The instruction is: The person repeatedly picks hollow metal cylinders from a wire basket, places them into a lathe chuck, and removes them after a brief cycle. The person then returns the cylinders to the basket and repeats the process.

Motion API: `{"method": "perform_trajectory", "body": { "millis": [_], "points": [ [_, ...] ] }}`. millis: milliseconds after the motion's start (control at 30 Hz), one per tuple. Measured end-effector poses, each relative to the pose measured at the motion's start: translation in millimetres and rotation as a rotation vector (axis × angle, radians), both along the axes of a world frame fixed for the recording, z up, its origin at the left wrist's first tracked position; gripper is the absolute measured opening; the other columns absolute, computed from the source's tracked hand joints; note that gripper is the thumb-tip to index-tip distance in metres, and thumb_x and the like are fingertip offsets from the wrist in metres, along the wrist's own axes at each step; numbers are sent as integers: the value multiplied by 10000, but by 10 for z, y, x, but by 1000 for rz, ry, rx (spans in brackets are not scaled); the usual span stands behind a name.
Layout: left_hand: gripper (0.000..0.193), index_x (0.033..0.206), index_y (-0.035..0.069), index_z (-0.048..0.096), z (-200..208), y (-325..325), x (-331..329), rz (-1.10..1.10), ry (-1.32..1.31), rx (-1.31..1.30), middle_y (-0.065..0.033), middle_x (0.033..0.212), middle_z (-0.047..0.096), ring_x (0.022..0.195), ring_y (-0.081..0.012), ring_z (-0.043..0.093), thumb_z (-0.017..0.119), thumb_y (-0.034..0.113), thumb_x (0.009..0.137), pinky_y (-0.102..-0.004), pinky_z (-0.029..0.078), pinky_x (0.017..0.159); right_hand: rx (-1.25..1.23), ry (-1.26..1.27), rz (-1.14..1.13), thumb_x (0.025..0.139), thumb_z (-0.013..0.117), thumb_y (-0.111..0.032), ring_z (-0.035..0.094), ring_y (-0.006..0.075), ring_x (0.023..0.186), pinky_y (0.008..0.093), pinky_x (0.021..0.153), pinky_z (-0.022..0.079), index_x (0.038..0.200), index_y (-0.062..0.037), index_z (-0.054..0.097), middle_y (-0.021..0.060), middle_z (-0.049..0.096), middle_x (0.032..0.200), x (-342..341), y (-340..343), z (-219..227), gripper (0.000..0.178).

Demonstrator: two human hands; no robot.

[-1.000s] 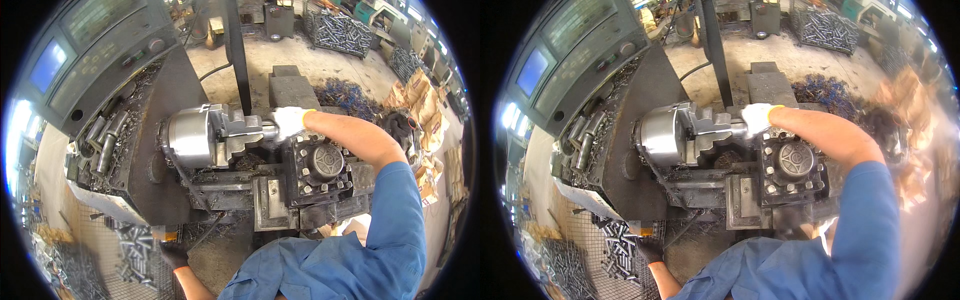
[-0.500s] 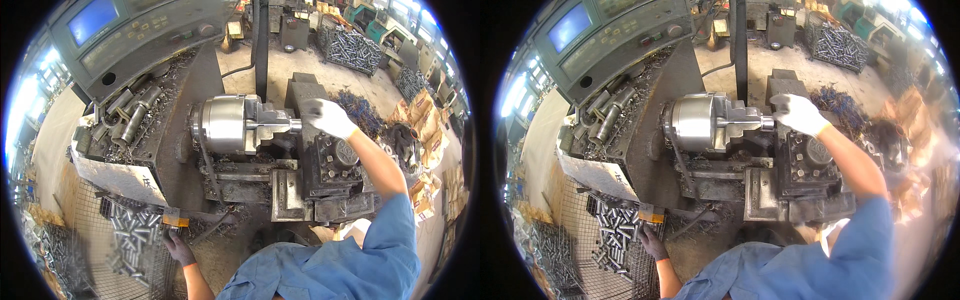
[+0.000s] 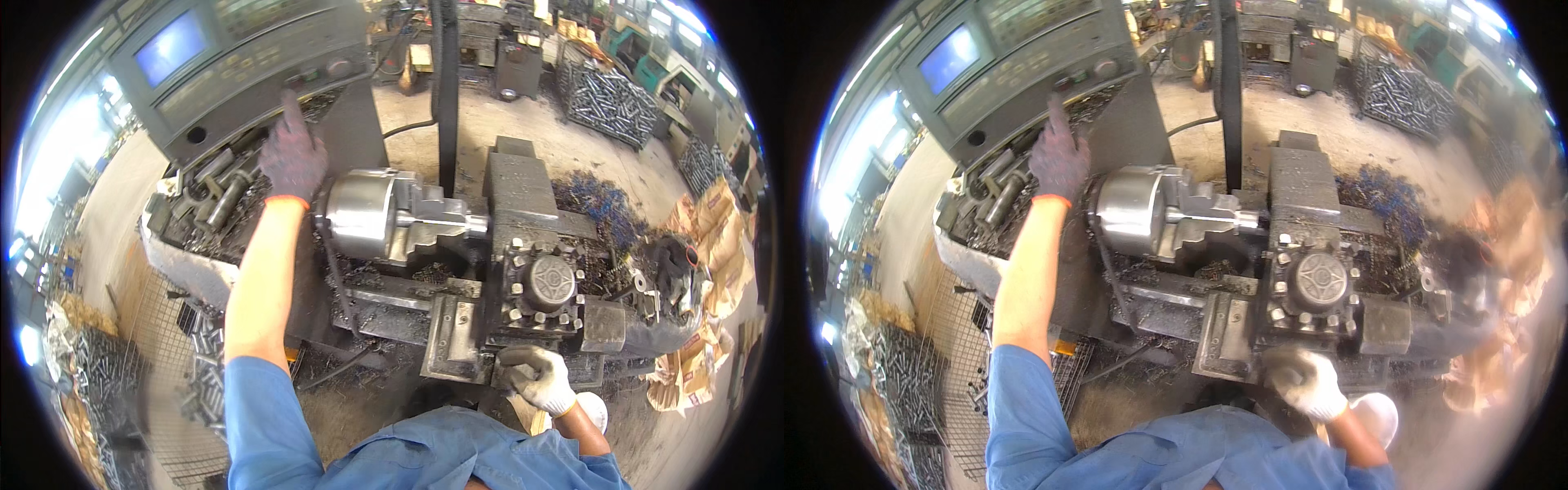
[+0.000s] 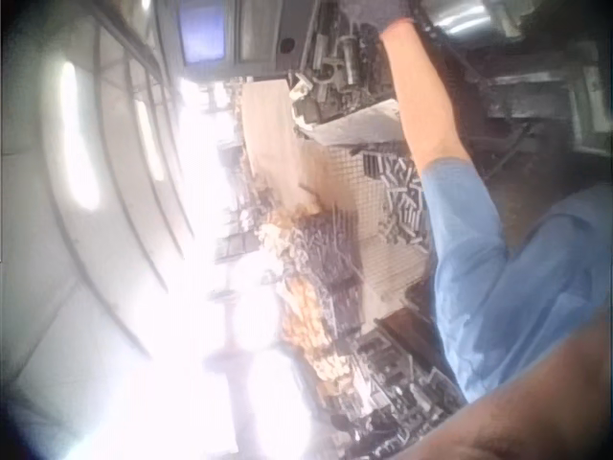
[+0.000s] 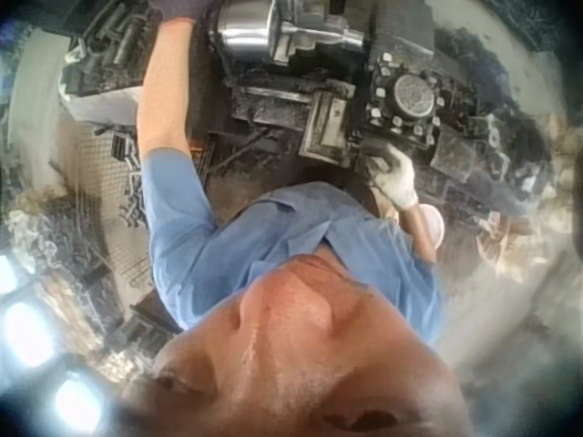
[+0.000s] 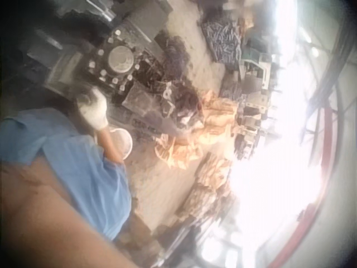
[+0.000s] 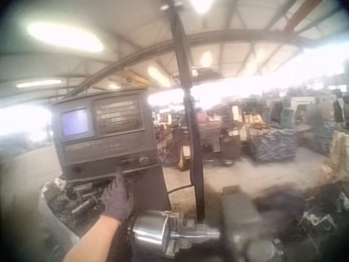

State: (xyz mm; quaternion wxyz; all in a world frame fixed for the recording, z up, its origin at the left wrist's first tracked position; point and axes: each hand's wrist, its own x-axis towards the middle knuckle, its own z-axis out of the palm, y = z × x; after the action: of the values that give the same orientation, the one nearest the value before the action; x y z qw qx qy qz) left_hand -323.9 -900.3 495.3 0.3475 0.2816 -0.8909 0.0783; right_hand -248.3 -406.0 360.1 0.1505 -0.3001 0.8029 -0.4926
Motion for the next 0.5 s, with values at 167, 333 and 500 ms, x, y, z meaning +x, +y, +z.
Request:
{"method": "perform_trajectory", "body": {
  "millis": [167, 333, 500],
  "points": [
    [874, 1689, 225, 154, 341, -146, -421, 123, -232, 164, -284, 1177, 724, 1033, -461, 745, 653, 393, 991, -585, 594, 864, 58, 56, 56, 839, 775, -69, 777, 262, 1007, 371, 917, 604, 1097, -60, 811, 133, 800, 1081, 23, 178, -257, 261],
    [617, 1521, 97, 515, -321, 508, 647, -267, 90, 121, -221, 1256, 722, 1087, -431, 714, 677, 214, 937, -508, 582, 920, 151, -73, 243, 906, 791, -168, 783, 280, 925, 380, 850, 630, 1171, -87, 784, 142, 791, 1080, 120, -127, -447, 277],
    [302, 1115, 119, 693, -2323, 1485, 3367, -97, -227, 730, -185, 998, 709, 959, -408, 698, 643, 373, 959, -518, 565, 816, 94, -159, 676, 910, 790, -178, 782, 265, 940, 379, 915, 613, 1168, -57, 785, 123, 805, 1056, 584, -984, -831, 285]
  ]
}}
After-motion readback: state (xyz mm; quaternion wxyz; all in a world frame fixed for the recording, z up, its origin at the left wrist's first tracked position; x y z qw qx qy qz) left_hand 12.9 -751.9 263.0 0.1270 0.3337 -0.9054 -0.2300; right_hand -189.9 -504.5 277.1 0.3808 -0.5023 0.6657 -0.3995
